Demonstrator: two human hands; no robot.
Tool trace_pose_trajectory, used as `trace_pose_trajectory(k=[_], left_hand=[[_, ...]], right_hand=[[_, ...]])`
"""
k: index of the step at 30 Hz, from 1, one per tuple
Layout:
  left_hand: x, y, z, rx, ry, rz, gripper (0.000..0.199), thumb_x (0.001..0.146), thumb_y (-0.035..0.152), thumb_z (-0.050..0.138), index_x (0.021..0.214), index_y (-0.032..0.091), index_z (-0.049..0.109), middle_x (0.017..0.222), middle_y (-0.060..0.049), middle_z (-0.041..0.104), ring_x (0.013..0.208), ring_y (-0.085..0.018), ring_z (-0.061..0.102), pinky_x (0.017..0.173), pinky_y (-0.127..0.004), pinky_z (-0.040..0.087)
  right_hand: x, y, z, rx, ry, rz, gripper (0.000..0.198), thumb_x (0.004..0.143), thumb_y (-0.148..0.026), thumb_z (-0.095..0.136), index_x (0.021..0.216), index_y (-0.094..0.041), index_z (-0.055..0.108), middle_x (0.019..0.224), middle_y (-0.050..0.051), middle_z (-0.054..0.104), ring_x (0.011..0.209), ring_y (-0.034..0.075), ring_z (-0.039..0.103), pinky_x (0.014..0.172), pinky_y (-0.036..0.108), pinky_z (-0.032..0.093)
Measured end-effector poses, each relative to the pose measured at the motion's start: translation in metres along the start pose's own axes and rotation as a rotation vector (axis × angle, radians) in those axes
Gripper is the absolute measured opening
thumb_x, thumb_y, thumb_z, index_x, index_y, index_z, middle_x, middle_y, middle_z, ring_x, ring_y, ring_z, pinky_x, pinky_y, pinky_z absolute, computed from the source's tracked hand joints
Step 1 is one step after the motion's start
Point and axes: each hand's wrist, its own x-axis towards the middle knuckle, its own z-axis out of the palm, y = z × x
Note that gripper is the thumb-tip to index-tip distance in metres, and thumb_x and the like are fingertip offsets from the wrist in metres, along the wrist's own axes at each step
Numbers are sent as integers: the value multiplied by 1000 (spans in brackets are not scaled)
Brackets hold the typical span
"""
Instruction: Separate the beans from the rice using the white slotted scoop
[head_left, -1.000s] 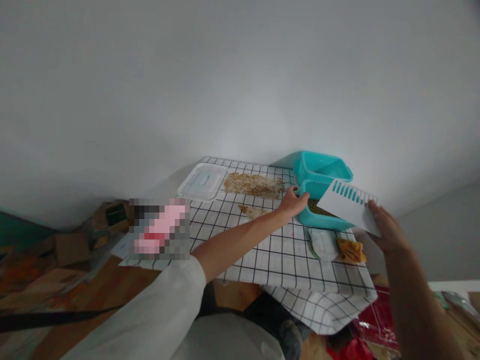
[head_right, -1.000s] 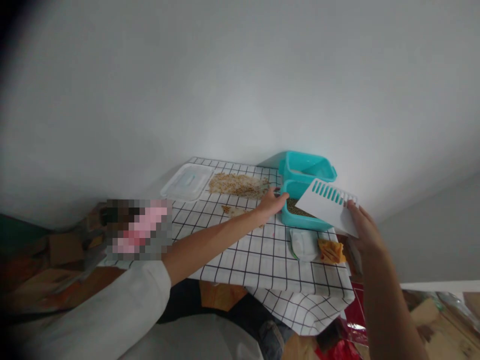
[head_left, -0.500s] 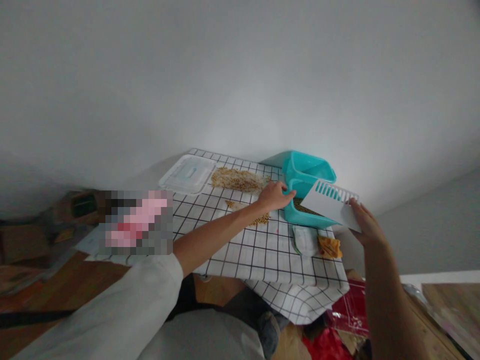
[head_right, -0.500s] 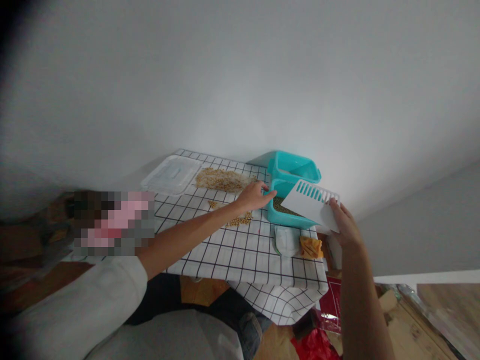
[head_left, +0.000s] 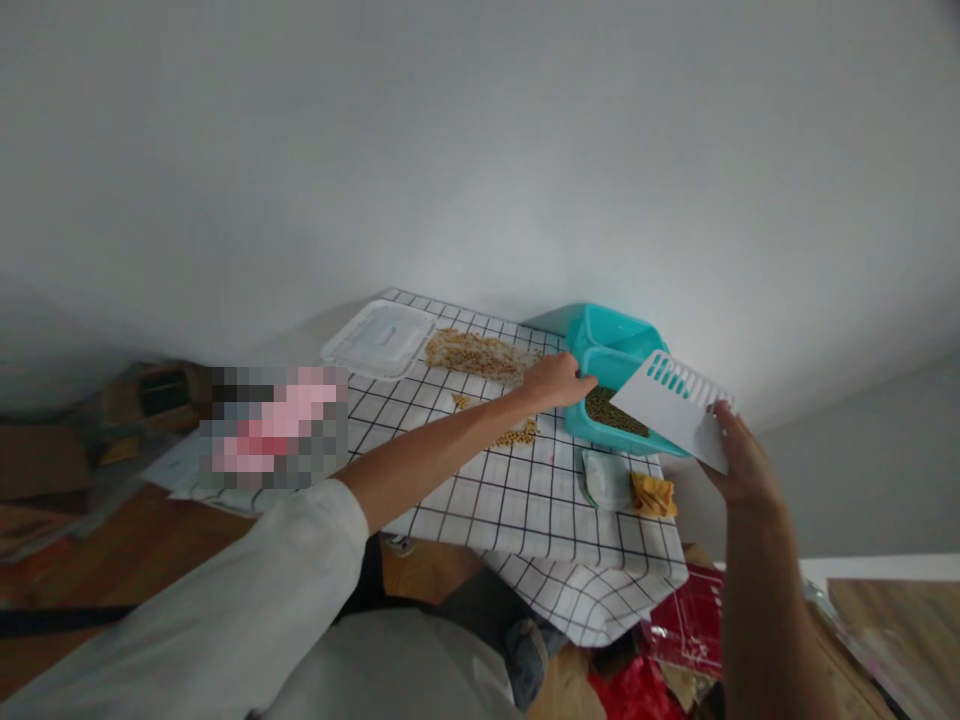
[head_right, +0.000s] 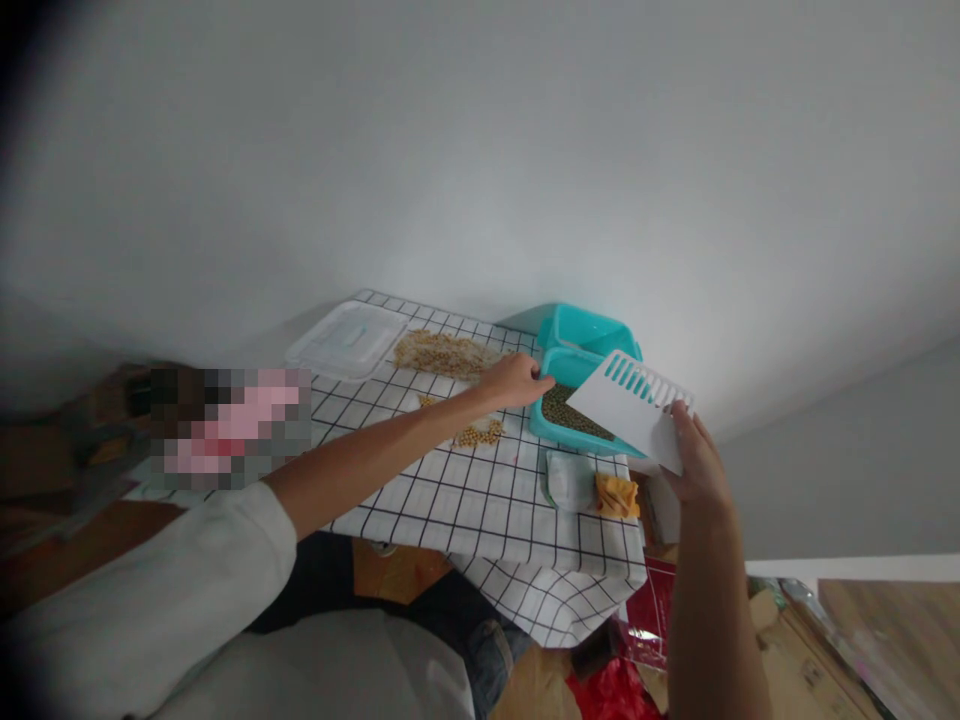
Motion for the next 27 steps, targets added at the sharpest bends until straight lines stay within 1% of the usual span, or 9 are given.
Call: trace_pose_trajectory(k=[4,8,11,12,14,17,19,23,27], left_hand=[[-22,0,-33,-32,68,35,38,80,44,62,49,22,59,49,-3,53,58,-21,58,60,-36,40],[-67,-15,-65,-124,182,81,41,86,44,59,51,23,58,51,0,51,56,-18,54,61,-34,40],[-110,-29,-82,-295,298,94,26,85,38,63,64,23,69,76,-3,67,83,-22,64,78,-34,45],[-123,-34,-86,-366,316,52,22,85,37,64,69,24,71,83,-3,70,90,-23,65,84,-34,45],[-147,-43,-93,-559,294,-91,17,83,38,66,77,24,74,90,-4,73,93,-25,65,84,-34,47],[-172,-57,-96,-836,222,-303,18,81,40,69,85,23,75,91,-4,74,85,-24,67,75,-33,50],[-181,-68,-95,-958,195,-392,20,80,40,70,85,21,74,84,-3,73,77,-22,67,70,-32,49],[-187,-84,-89,-1110,235,-476,20,76,38,75,78,21,64,68,4,65,64,-16,63,63,-28,46],[-189,-86,-89,-1234,317,-517,24,74,37,76,86,23,62,74,5,67,68,-16,65,65,-27,49]], right_hand=[[-27,-22,3,92,-27,55,47,75,-52,73,114,-25,67,98,3,75,66,17,67,55,26,55],[-79,-30,22,149,8,137,57,77,-55,73,126,-27,63,104,6,76,77,24,72,66,33,60],[-125,-26,44,147,-53,234,59,78,-56,71,129,-26,62,100,7,77,82,27,74,74,36,61],[-139,-23,52,163,-65,243,60,78,-57,71,129,-26,62,101,7,77,84,27,74,74,36,61],[-162,-17,65,185,-73,264,62,78,-57,71,131,-26,61,103,6,77,87,27,74,74,35,61],[-184,-9,80,185,-82,314,63,77,-56,73,131,-26,61,100,5,78,87,27,74,72,34,61],[-191,-4,88,185,-87,343,62,76,-56,74,129,-24,63,100,5,78,86,27,75,72,34,61],[-195,4,100,217,-96,396,57,74,-54,76,122,-25,67,106,4,78,87,25,74,72,31,61],[-199,7,106,253,-96,402,55,74,-51,77,122,-27,66,115,2,75,89,22,74,73,28,61]])
